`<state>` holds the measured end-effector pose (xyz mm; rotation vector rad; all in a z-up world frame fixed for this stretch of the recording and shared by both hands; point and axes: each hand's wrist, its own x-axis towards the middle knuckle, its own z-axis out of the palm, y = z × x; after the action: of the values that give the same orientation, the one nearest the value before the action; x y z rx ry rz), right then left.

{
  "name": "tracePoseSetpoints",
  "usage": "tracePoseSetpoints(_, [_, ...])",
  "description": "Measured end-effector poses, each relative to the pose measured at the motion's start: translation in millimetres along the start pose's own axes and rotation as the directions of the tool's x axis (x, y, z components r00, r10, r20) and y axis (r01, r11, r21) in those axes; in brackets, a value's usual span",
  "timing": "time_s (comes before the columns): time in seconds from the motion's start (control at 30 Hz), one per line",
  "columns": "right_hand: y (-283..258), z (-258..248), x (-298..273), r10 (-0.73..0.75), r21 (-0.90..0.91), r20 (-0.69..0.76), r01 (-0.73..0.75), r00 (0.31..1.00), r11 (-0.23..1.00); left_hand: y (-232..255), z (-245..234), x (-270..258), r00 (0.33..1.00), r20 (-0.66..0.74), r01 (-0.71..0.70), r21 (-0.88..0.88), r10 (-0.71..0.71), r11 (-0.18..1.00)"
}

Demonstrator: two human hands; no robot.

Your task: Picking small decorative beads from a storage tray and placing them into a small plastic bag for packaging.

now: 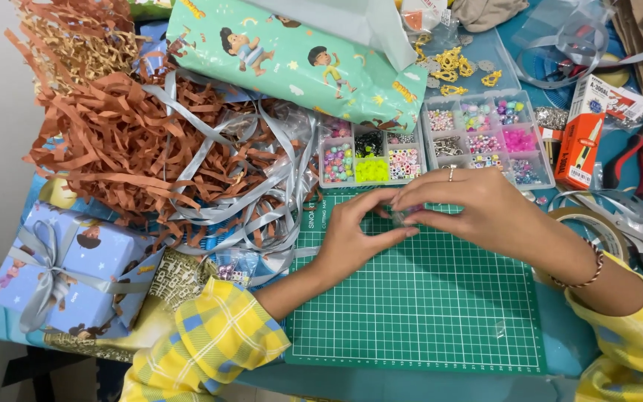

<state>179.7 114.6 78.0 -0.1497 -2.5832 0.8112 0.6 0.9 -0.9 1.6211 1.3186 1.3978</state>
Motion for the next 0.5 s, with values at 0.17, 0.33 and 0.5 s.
tracePoseSetpoints(0.17, [1, 0, -1, -0.01, -0.021, -0.023, 0.01, 1.0, 1.0, -3, 1, -1, 1.0, -0.004, 0.007, 0.006, -0.007, 1.0])
tracePoseSetpoints(0.33, [-12, -15, 3, -0.02, 0.033, -0.11, 0.024, 0.994, 0.999, 0, 0, -1, 1.0, 0.003, 0.016, 0.019, -0.016, 1.0])
tracePoseSetpoints(0.5, [-29, -69, -16, 0.127, -0.381, -0.128, -0.167, 0.984, 0.909, 10, -3, 1, 1.0, 0.006, 0.025, -0.007, -0.025, 1.0])
